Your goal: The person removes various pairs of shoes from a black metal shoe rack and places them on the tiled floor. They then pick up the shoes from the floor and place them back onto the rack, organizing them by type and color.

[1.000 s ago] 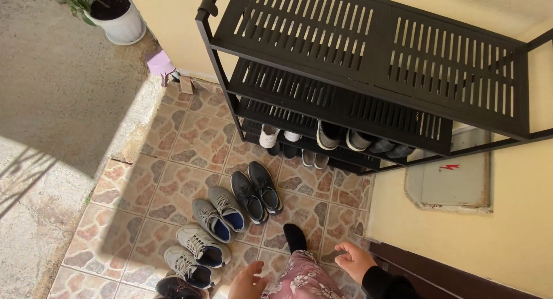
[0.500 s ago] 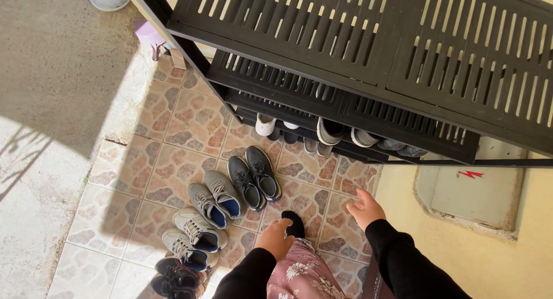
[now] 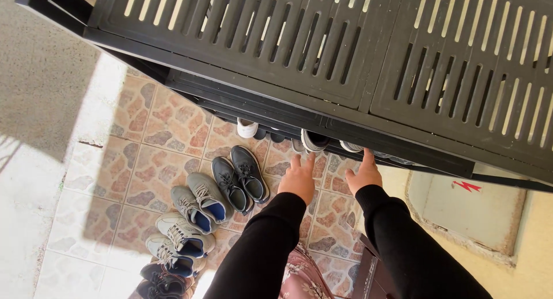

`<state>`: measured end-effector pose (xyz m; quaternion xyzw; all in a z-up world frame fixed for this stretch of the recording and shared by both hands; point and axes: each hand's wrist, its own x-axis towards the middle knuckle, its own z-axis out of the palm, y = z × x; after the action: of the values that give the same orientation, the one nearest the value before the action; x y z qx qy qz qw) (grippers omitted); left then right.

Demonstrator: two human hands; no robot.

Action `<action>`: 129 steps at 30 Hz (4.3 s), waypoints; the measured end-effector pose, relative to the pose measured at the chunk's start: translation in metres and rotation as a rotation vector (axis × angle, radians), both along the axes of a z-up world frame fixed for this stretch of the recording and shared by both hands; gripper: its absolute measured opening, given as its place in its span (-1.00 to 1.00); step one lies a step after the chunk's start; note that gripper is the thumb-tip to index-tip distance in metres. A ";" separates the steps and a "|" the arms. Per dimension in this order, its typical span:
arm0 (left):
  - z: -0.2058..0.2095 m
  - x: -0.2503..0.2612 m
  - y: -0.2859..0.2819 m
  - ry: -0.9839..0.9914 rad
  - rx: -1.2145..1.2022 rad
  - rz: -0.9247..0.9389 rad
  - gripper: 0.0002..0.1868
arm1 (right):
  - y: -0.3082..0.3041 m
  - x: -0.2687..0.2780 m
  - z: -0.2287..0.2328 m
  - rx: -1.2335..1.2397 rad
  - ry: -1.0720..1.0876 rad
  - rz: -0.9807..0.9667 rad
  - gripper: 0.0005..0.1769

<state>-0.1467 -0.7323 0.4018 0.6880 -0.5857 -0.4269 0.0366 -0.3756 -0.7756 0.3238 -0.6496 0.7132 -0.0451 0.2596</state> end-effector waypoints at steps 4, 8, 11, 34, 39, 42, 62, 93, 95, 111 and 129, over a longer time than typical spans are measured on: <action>-0.029 -0.013 -0.036 -0.074 -0.179 0.068 -0.07 | -0.019 0.010 0.011 0.026 0.060 -0.094 -0.06; -0.037 -0.020 -0.060 -0.032 0.031 0.106 -0.12 | -0.029 -0.013 -0.038 0.005 0.126 -0.042 -0.25; -0.064 -0.025 -0.065 -0.035 0.040 0.056 -0.27 | -0.038 -0.025 -0.063 -0.142 0.191 0.114 -0.27; -0.041 0.025 0.096 0.175 -0.276 0.320 -0.71 | 0.105 0.046 0.043 0.220 -0.311 0.025 -0.59; -0.024 0.048 0.186 0.203 -0.210 0.428 -0.69 | 0.168 0.067 0.057 0.175 -0.214 0.211 -0.64; -0.019 0.060 0.247 0.189 -0.198 0.527 -0.69 | 0.209 0.086 0.063 0.221 -0.193 0.308 -0.65; -0.082 0.091 0.568 0.168 0.113 1.215 -0.66 | 0.422 0.206 -0.039 0.508 -0.136 1.027 -0.68; -0.334 0.195 0.432 0.025 -0.201 1.215 -0.70 | 0.305 0.333 -0.239 0.302 -0.200 0.956 -0.76; -0.348 0.199 0.424 0.018 -0.224 1.219 -0.72 | 0.299 0.340 -0.253 0.329 -0.182 0.929 -0.76; -0.330 0.220 0.414 0.030 0.082 1.077 -0.33 | 0.287 0.351 -0.259 0.560 0.030 0.965 -0.35; -0.154 0.131 0.533 -0.183 -0.150 0.799 -0.55 | 0.346 0.115 -0.119 0.407 -0.133 0.767 -0.36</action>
<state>-0.0155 -0.1994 0.2474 0.8916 -0.3030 -0.2725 0.1974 -0.2610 -0.4292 0.2043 -0.7986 0.3966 0.1541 0.4256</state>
